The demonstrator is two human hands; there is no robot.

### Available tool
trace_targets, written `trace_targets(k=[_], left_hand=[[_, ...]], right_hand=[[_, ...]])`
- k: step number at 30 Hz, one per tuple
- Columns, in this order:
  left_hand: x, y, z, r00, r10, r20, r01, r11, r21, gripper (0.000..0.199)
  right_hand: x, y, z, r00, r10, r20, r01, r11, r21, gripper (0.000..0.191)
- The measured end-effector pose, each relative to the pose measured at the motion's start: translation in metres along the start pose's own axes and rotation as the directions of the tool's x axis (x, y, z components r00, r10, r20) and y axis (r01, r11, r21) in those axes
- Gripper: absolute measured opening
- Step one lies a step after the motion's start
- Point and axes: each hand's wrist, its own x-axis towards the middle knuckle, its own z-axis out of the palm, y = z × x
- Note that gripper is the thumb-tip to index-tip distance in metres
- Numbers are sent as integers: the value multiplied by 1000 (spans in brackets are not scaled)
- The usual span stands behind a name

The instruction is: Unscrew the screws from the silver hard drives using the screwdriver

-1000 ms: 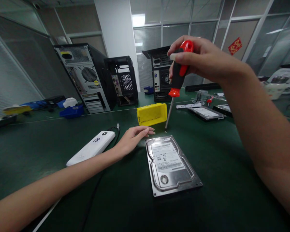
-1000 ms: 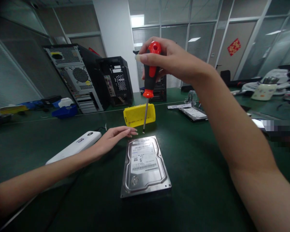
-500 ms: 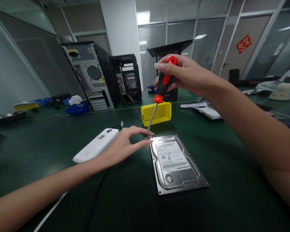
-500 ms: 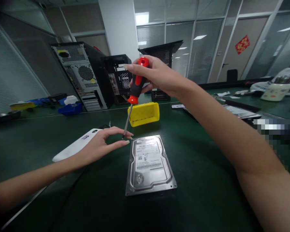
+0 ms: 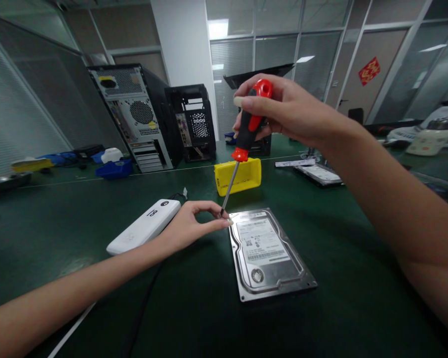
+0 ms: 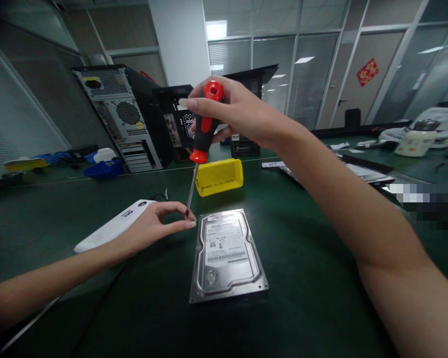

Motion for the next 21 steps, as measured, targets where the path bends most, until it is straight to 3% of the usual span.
trace_targets(k=[9,21], left_hand=[[0,-5,-1,998,-58,17,58,998,14,29],[1,-2,-2,998,11,67,-11,1000,-8,27]], right_hand=[[1,-1,-4,1000,16,-8,-16,999,-42,26],[-2,-4,-3,993,85,83,-75,990,-121,31]])
